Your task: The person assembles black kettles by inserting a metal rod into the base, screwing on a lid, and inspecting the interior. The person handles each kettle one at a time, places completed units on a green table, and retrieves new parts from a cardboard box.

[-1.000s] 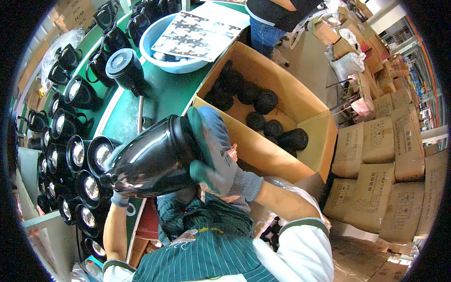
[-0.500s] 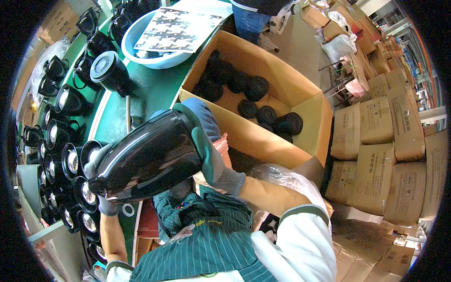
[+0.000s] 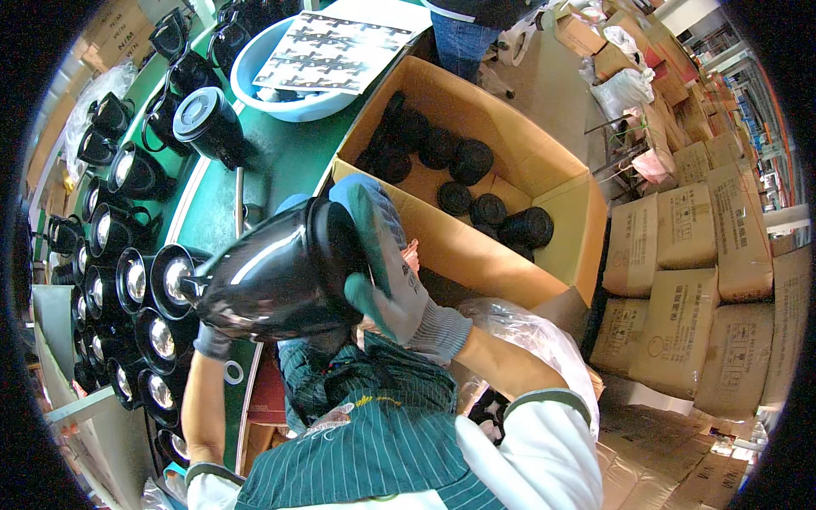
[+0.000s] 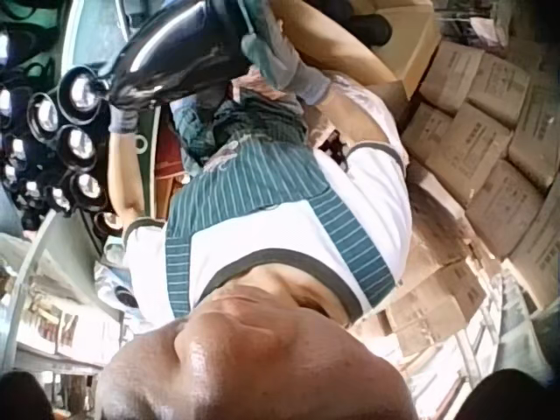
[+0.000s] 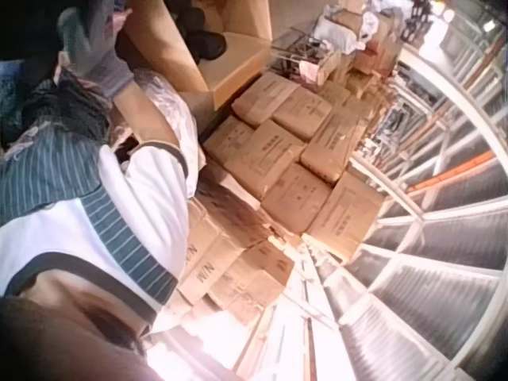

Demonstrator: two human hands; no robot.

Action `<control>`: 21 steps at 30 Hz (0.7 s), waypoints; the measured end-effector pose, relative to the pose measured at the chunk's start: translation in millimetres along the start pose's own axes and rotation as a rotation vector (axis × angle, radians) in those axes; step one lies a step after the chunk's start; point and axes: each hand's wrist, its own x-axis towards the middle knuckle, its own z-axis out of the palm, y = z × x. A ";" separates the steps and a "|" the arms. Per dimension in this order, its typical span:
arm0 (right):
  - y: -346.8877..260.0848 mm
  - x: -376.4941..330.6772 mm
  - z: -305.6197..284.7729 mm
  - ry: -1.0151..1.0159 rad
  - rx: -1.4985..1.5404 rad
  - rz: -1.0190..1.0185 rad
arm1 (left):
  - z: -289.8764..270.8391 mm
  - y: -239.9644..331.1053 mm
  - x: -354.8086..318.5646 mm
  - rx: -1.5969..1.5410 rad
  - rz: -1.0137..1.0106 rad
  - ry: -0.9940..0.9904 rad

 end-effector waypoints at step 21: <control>49.0 -34.5 -11.1 0.077 -0.106 0.029 | 57.3 93.7 9.9 0.885 0.316 0.275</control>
